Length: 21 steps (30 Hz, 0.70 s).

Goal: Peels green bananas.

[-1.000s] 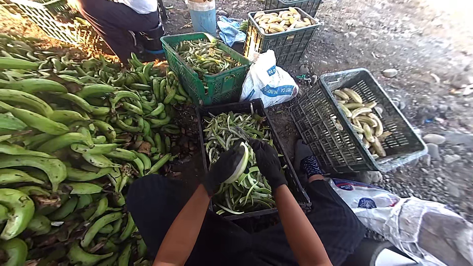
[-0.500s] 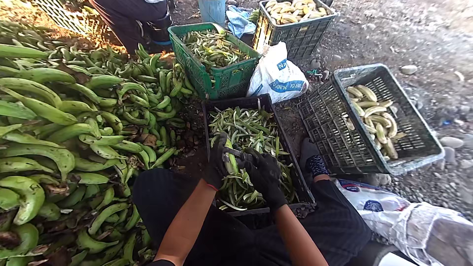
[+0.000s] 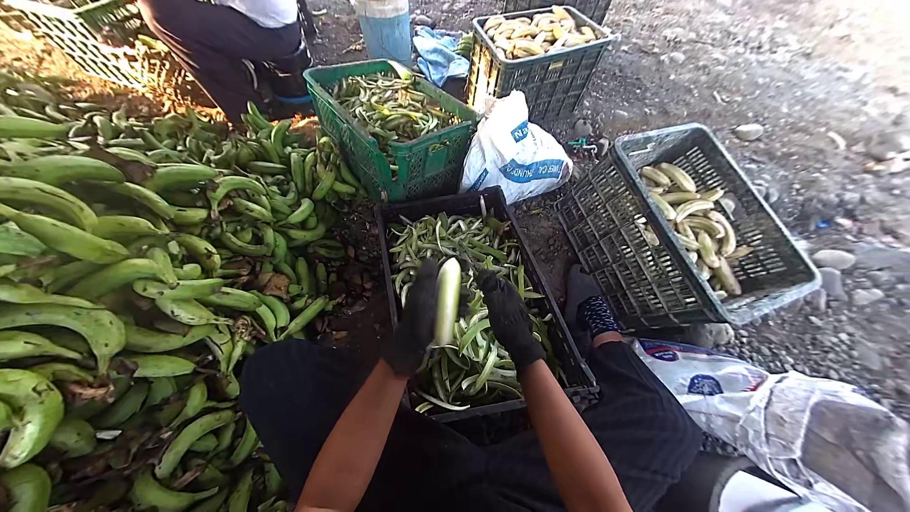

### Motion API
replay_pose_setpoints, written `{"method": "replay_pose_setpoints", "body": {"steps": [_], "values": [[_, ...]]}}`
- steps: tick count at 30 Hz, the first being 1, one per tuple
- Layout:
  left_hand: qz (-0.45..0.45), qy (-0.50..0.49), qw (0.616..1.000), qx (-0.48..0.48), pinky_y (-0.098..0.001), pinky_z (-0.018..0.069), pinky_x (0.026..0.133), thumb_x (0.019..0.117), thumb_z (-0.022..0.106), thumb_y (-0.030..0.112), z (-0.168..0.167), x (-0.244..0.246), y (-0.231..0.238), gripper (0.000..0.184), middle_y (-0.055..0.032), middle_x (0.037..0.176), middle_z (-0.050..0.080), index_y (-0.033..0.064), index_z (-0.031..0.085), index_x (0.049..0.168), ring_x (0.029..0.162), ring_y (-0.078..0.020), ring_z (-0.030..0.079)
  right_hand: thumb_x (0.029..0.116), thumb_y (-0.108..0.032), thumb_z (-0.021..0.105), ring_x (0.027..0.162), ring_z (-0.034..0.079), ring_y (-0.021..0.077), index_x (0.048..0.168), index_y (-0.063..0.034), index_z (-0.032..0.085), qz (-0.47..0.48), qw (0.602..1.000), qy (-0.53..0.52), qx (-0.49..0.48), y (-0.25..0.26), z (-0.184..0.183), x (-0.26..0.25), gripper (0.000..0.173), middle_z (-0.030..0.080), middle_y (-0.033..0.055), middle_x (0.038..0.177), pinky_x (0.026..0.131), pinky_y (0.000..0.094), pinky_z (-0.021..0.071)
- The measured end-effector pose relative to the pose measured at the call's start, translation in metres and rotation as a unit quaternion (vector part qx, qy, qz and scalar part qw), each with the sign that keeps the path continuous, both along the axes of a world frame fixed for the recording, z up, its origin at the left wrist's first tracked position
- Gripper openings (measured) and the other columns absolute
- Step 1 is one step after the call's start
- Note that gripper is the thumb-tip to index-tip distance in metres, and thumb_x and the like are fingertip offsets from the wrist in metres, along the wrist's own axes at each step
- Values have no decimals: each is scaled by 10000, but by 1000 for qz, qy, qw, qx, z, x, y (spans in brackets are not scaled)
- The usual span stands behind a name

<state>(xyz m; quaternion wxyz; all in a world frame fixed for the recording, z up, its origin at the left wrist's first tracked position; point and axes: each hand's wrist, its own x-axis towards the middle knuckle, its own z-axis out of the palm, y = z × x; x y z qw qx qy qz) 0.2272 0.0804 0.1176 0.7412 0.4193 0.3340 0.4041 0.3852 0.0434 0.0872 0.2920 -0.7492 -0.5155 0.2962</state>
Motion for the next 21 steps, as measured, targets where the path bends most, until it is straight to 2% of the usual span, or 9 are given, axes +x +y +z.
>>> {"method": "replay_pose_setpoints", "body": {"steps": [2,5,8,11,13,15,18,20,21], "values": [[-3,-99,993,-68,-232,547,505,1044,59,600,-5,-11,7,796,-54,696,642,46,623,1138,553,-112,624,1066,-558,290,987,646,318,1123,-59,671,-24,1000,8,15,-4,-2,0,630,679,156,968,899,566,468],[65,-103,986,-111,-254,564,533,1107,224,455,-12,-16,11,581,-79,747,647,38,623,1169,582,-132,635,1018,-627,270,1010,641,299,1180,-65,664,-15,998,5,58,-10,-6,2,705,685,138,992,948,549,460],[63,-123,981,-136,-306,586,621,1102,224,404,-20,-25,19,511,-92,821,674,63,605,1106,676,-167,666,968,-645,417,1194,585,462,1360,-96,642,62,992,-52,96,-28,-11,2,711,644,265,1245,975,650,462],[42,-129,976,-171,-254,563,551,1094,186,450,-22,-31,21,580,-66,736,642,64,610,1013,586,-129,627,854,-814,391,1095,596,527,1321,-195,705,110,967,-125,193,-46,-11,-3,837,652,299,1177,865,686,464],[67,-73,983,-155,-267,556,550,1101,222,433,-18,-28,19,520,-74,744,641,64,587,1061,586,-142,625,868,-778,393,1075,602,532,1285,-215,729,113,965,-134,196,-48,-5,-4,777,660,294,1149,834,694,458],[111,29,988,-103,-287,557,561,1099,282,447,-15,-21,16,491,-70,791,650,71,592,1160,603,-139,624,908,-705,434,1133,592,513,1305,-226,715,112,982,-114,103,-43,7,-8,683,658,277,1196,856,685,461],[163,178,970,21,-351,551,817,1110,321,419,-14,-12,8,499,-107,1053,660,52,602,1298,897,-150,634,976,-624,432,1142,615,384,1293,-198,705,87,995,-40,-10,-20,12,-13,597,689,178,1167,947,622,468],[155,255,949,104,-374,518,882,1124,299,300,-6,-6,0,448,-147,1074,635,-1,587,1287,958,-171,611,1053,-493,424,1055,650,334,1185,-117,712,61,998,-10,-33,-5,13,-14,492,706,155,1058,923,580,477],[131,274,943,134,-380,515,898,1121,295,230,0,-6,-5,431,-174,1076,641,-41,568,1315,956,-184,618,1093,-420,385,1050,649,343,1192,-65,684,63,997,-1,-43,0,17,-13,475,695,180,1063,926,572,473]]}}
